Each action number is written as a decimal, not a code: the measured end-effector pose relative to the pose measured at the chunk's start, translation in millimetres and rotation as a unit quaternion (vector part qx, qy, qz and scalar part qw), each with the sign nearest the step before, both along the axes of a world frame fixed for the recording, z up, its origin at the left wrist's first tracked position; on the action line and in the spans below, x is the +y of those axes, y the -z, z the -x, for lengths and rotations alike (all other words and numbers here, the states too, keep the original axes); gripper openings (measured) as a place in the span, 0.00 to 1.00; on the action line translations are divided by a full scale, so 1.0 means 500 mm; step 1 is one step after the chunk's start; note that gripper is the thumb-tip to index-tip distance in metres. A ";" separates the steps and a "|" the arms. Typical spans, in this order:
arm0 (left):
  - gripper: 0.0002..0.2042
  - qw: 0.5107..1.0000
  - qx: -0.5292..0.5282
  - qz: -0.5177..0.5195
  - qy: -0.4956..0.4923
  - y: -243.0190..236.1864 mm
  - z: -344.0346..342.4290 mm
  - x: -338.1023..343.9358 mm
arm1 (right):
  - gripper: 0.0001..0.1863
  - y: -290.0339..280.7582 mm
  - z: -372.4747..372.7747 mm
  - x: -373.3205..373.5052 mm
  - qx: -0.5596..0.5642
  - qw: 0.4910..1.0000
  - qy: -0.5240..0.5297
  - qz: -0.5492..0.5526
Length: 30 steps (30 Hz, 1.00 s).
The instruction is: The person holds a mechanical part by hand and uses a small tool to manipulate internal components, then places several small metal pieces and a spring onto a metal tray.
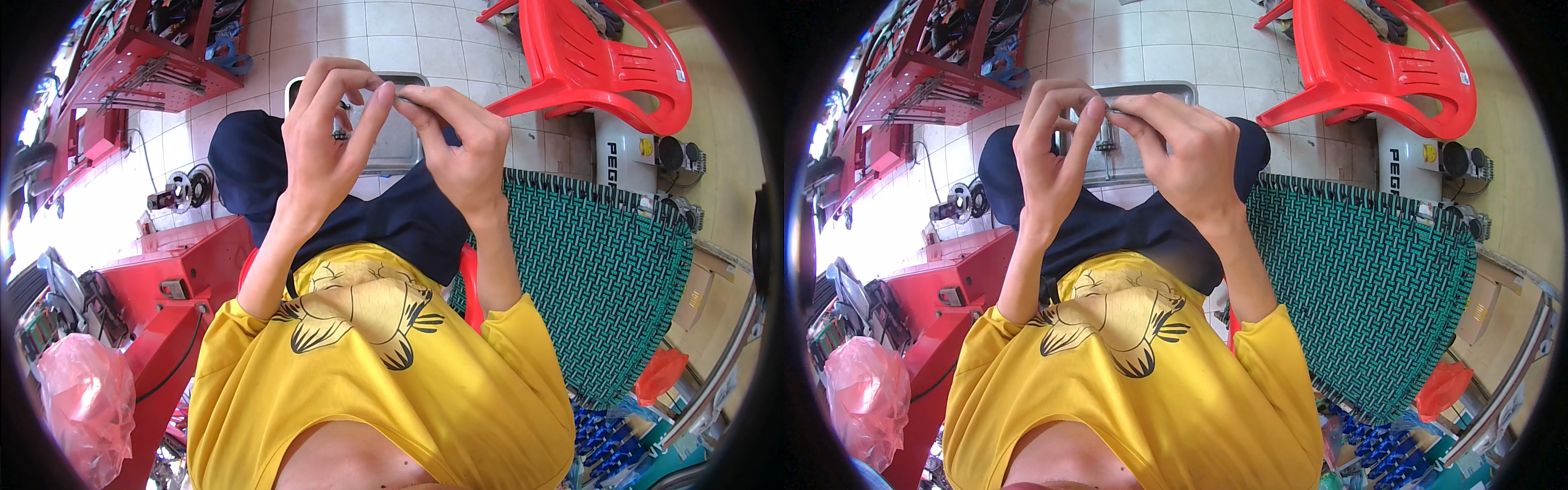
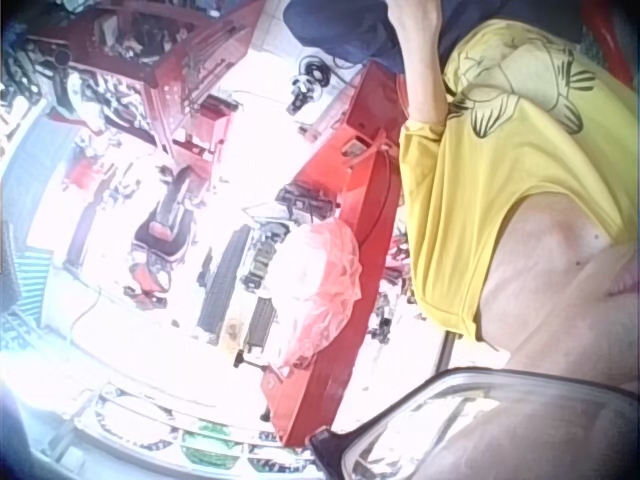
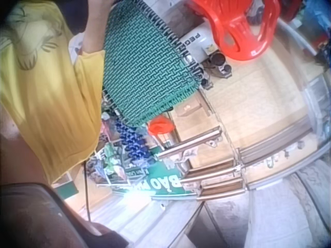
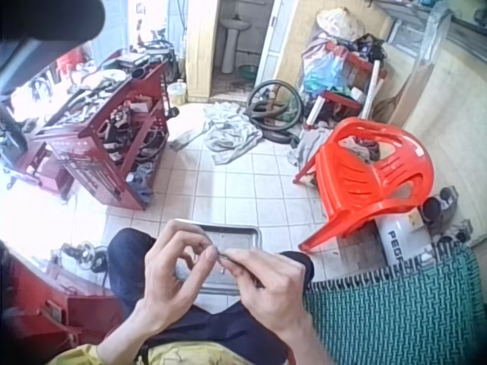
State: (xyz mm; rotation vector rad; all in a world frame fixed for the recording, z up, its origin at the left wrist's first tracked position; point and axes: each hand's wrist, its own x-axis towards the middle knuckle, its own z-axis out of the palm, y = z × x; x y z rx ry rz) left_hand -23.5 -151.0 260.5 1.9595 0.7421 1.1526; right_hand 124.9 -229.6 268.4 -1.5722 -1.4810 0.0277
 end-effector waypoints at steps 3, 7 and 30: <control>0.05 1.000 0.026 0.001 0.007 -0.010 0.002 -0.004 | 0.04 0.013 0.002 0.003 -0.020 0.999 0.016 -0.024; 0.07 0.999 0.002 -0.023 0.028 -0.005 0.003 0.001 | 0.05 0.007 0.002 0.003 -0.002 1.000 0.017 -0.021; 0.03 0.997 0.046 -0.034 0.043 0.001 -0.003 -0.004 | 0.07 0.023 -0.001 -0.007 0.056 0.996 -0.034 0.053</control>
